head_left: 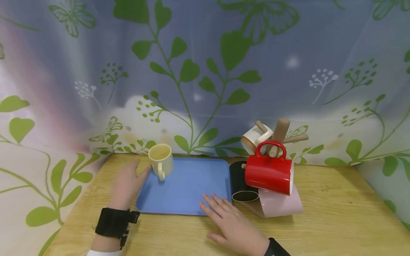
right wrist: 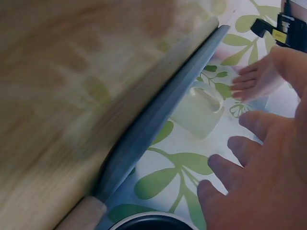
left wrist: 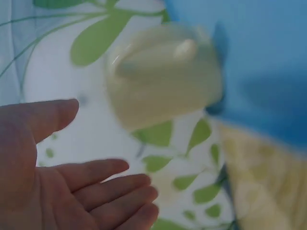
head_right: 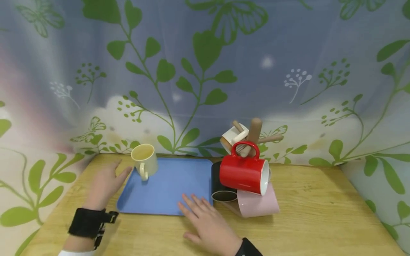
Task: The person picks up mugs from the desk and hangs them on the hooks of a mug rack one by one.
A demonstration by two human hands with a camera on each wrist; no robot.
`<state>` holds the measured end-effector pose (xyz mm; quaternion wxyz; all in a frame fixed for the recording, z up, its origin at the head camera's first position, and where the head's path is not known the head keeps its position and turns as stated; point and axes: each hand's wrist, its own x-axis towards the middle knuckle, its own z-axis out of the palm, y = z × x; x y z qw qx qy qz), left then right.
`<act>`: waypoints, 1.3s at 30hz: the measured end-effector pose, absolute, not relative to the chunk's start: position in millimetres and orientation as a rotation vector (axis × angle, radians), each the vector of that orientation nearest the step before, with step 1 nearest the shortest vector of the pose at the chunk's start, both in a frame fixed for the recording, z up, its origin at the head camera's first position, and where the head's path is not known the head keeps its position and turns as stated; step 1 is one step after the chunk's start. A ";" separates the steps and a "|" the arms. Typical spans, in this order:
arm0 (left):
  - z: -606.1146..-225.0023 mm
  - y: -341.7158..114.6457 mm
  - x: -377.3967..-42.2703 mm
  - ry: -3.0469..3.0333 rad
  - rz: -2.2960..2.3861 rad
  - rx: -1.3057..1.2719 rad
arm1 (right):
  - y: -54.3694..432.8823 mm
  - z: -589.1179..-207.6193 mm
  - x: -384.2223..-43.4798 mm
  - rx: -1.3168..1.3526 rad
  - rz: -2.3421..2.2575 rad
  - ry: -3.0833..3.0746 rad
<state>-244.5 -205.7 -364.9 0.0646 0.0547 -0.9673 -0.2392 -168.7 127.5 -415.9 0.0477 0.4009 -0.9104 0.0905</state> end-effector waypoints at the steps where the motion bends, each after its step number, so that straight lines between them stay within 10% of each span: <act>1: -369.3 -203.0 -246.3 -2.943 -0.708 0.164 | 127.5 -416.7 -168.8 1.227 0.268 -2.775; 39: -375.3 -188.2 -265.1 -2.621 -1.076 0.171 | 128.3 -416.6 -168.5 1.216 0.311 -2.839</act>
